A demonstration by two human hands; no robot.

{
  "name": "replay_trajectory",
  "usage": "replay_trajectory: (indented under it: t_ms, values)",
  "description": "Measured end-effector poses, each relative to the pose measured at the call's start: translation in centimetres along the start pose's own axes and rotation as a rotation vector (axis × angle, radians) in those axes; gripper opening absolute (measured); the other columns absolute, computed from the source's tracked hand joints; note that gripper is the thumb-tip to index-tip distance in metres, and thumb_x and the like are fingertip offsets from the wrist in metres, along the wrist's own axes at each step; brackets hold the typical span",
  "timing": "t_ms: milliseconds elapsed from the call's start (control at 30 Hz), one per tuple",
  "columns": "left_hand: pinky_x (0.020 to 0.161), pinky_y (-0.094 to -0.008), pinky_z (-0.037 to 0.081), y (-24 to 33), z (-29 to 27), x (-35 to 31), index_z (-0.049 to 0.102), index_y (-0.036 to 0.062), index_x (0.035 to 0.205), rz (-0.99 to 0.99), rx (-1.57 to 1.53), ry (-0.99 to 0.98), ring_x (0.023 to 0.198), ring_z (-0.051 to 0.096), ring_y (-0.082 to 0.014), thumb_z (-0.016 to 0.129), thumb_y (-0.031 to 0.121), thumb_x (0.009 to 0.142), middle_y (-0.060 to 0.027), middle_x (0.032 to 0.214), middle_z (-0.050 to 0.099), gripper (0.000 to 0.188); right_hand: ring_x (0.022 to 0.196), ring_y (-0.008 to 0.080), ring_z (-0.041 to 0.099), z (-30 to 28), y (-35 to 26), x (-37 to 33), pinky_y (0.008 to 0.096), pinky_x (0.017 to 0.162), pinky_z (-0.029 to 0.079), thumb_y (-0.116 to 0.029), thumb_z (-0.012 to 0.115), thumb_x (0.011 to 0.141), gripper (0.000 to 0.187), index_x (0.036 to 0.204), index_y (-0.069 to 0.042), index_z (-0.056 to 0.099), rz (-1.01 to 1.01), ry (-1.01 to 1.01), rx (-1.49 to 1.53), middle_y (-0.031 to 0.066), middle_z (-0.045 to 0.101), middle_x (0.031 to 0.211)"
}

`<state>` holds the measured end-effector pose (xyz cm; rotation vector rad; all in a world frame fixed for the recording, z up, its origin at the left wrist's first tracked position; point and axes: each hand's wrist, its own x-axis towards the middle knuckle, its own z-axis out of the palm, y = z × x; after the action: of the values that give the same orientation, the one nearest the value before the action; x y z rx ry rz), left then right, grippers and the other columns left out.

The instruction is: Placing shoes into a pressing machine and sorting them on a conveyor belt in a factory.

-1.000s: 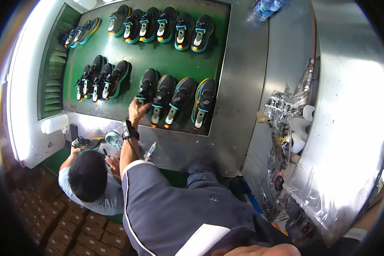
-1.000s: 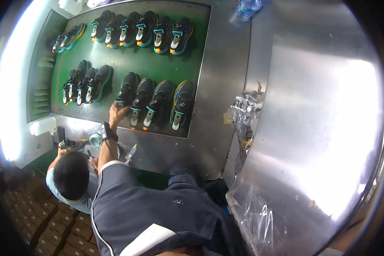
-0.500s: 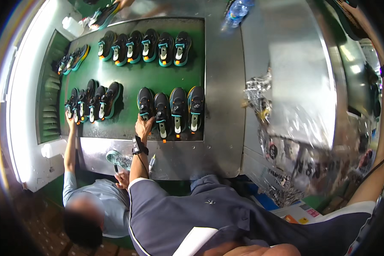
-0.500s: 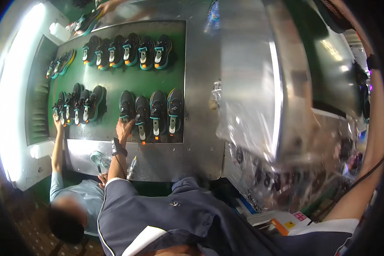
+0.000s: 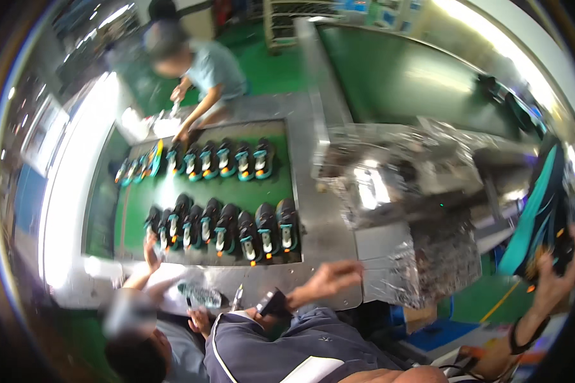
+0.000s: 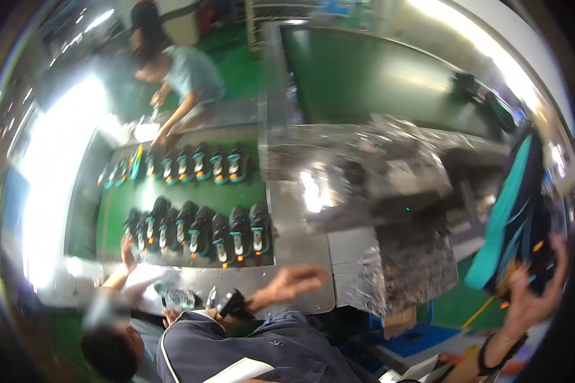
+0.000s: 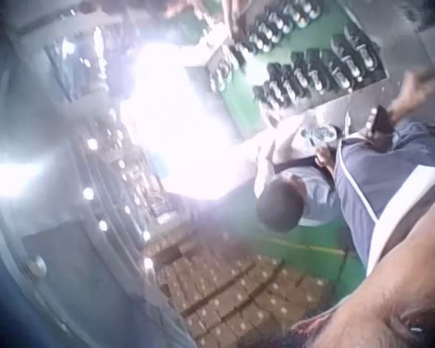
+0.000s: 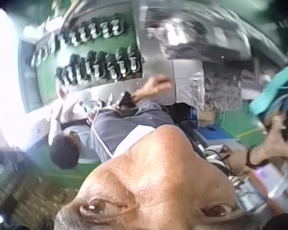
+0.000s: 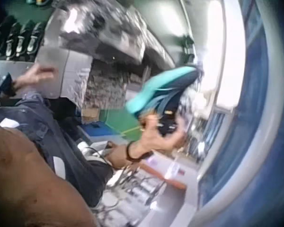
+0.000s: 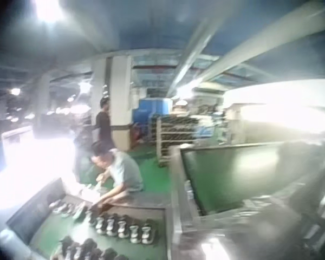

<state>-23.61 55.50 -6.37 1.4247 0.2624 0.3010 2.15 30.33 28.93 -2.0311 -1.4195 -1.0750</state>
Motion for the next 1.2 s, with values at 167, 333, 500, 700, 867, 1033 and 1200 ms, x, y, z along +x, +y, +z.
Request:
replay_trajectory:
  t_ms: [167,333,500,700,867,1033,1200]
  values:
    - [0.108,-0.0372,0.036,3.7,16.1,3.5,0.025,0.0002,0.148,0.134,-0.642,-0.617,0.129,0.044,-0.0191,0.071,0.02,0.088,-0.0118,0.142,0.043,0.078,0.095,0.0155,0.06,-2.6,-7.1,-13.3,0.0308,0.083,0.049,-0.033,0.083,0.064,0.066,0.112,0.003,0.055,0.725,0.007,0.534,0.0093,0.06,0.104]
    - [0.093,-0.0349,0.048,5.7,28.7,3.1,0.044,-0.0018,0.133,-0.1,-0.478,-0.791,0.108,0.059,-0.0197,0.075,0.024,0.082,-0.0107,0.12,0.06,0.066,0.1,0.0166,0.062,-5.8,-9.5,-24.6,0.0305,0.088,0.049,-0.008,0.078,0.065,0.058,0.118,-0.002,0.054,1.066,0.322,0.353,0.0097,0.063,0.109]
    - [0.093,-0.0389,0.051,4.5,41.3,-0.6,0.047,-0.005,0.13,-0.488,-0.603,-1.237,0.107,0.063,-0.026,0.059,0.023,0.092,-0.0161,0.12,0.06,0.049,0.121,0.0236,0.053,-14.7,-12.9,-39.0,0.0353,0.097,0.045,-0.031,0.083,0.075,0.089,0.142,-0.003,0.033,1.331,0.704,0.58,0.0172,0.053,0.132]
    - [0.094,-0.0358,0.048,2.6,54.3,-12.4,0.044,-0.0035,0.136,-0.513,-0.12,-1.557,0.111,0.06,-0.0241,0.057,0.033,0.095,-0.0172,0.126,0.058,0.056,0.1,0.0156,0.057,-24.4,-17.5,-50.3,0.0301,0.091,0.045,-0.008,0.075,0.069,0.062,0.126,-0.003,0.052,1.643,0.881,-0.095,0.0089,0.063,0.11]
    - [0.086,-0.0298,0.047,-2.0,66.2,-18.4,0.04,-0.0037,0.141,-0.173,0.177,-1.676,0.1,0.057,-0.0168,0.058,0.045,0.095,-0.01,0.123,0.058,0.07,0.09,0.0126,0.058,-31.2,-21.4,-58.2,0.0267,0.081,0.048,-0.003,0.07,0.075,0.05,0.122,0.002,0.054,1.475,1.318,-0.183,0.0077,0.062,0.104]
    - [0.068,-0.0312,0.052,-10.8,84.6,-19.1,0.055,-0.0043,0.12,0.02,0.408,-1.537,0.086,0.063,-0.0162,0.067,0.039,0.089,-0.0117,0.102,0.063,0.055,0.088,0.0124,0.059,-36.8,-23.4,-61.1,0.0268,0.081,0.049,-0.012,0.073,0.076,0.053,0.125,-0.002,0.054,1.584,1.427,-0.496,0.0052,0.063,0.102]
    - [0.084,-0.0374,0.047,-20.4,97.0,-20.8,0.043,-0.0123,0.127,0.254,0.53,-1.344,0.098,0.058,-0.0317,0.077,0.038,0.073,-0.0245,0.11,0.059,0.081,0.087,0.0132,0.059,-39.5,-23.4,-60.8,0.0271,0.078,0.049,-0.005,0.067,0.075,0.05,0.123,0.0,0.056,1.682,1.359,-0.799,0.0063,0.063,0.101]
